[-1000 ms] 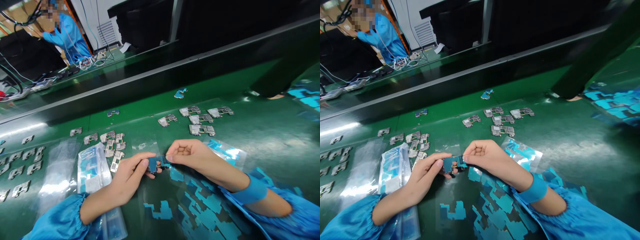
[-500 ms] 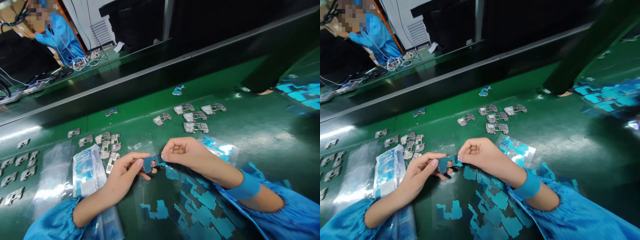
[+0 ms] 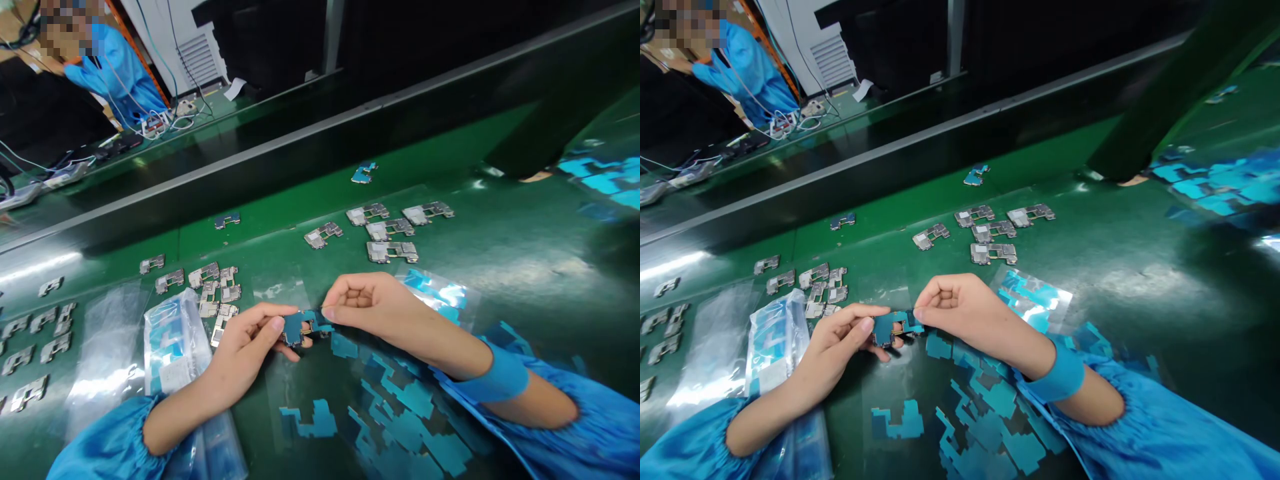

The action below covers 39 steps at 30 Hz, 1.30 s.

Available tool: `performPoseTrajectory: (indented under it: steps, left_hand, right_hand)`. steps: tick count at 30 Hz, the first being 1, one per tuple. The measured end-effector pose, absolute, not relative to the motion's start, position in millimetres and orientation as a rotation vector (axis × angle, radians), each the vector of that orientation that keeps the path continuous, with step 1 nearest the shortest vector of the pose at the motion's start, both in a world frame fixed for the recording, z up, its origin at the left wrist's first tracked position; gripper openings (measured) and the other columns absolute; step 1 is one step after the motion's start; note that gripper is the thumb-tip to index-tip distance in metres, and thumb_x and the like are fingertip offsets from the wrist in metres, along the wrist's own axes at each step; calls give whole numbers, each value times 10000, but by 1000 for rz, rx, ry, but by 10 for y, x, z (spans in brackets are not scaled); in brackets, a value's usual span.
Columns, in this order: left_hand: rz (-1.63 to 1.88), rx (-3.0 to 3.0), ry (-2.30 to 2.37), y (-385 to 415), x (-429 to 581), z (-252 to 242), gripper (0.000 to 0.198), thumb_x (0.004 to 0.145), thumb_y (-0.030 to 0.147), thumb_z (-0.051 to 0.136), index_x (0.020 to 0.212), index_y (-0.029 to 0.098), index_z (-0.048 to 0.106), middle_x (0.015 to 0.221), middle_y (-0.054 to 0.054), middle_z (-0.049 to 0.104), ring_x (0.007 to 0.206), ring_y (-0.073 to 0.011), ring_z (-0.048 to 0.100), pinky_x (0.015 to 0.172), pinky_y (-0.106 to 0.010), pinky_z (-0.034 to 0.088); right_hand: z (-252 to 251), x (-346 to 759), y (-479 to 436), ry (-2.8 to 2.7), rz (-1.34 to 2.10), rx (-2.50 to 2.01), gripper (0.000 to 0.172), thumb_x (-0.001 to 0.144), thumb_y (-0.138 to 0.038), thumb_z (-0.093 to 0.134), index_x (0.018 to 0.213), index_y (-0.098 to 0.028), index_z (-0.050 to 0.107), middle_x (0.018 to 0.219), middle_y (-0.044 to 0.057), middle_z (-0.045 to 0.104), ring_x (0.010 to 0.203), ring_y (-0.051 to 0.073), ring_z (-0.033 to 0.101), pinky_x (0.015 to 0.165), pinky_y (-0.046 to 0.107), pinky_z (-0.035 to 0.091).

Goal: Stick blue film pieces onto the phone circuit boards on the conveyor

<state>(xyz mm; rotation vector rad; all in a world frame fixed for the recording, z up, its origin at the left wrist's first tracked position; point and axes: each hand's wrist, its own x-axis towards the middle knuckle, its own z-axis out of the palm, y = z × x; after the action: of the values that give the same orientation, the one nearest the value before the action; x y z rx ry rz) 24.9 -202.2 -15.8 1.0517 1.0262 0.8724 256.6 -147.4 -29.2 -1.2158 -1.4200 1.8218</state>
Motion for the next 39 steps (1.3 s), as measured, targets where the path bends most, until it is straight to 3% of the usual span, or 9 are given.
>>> performPoseTrajectory:
  steps: [19, 29, 39]
  left_hand:
    - [859, 1059, 1063, -2024, 264, -123, 220, 992, 357, 658, 1112, 190, 736, 921, -60, 812, 832, -181, 782, 730, -288, 673]
    - [815, 1081, 1143, -2020, 253, -89, 230, 971, 386, 668, 1097, 208, 740, 891, -49, 816, 734, -187, 777, 720, -316, 666]
    - [798, 1107, 1137, -2041, 227, -123, 235, 997, 384, 632, 1129, 217, 732, 933, -61, 824, 761, -193, 785, 755, -318, 653]
  right_hand:
    - [-278, 2557, -1489, -1491, 1805, -1234, 104, 795, -279, 763, 751, -217, 692, 739, 15, 750, 693, 156, 672, 622, 271, 493]
    - [-261, 2557, -1483, -1510, 1783, -1232, 107, 789, -291, 757, 745, -215, 696, 699, 15, 710, 652, 153, 619, 581, 277, 450]
    - [-259, 2550, -1499, -1499, 1796, -1222, 110, 794, -272, 755, 738, -222, 676, 716, 22, 725, 671, 167, 646, 600, 287, 483]
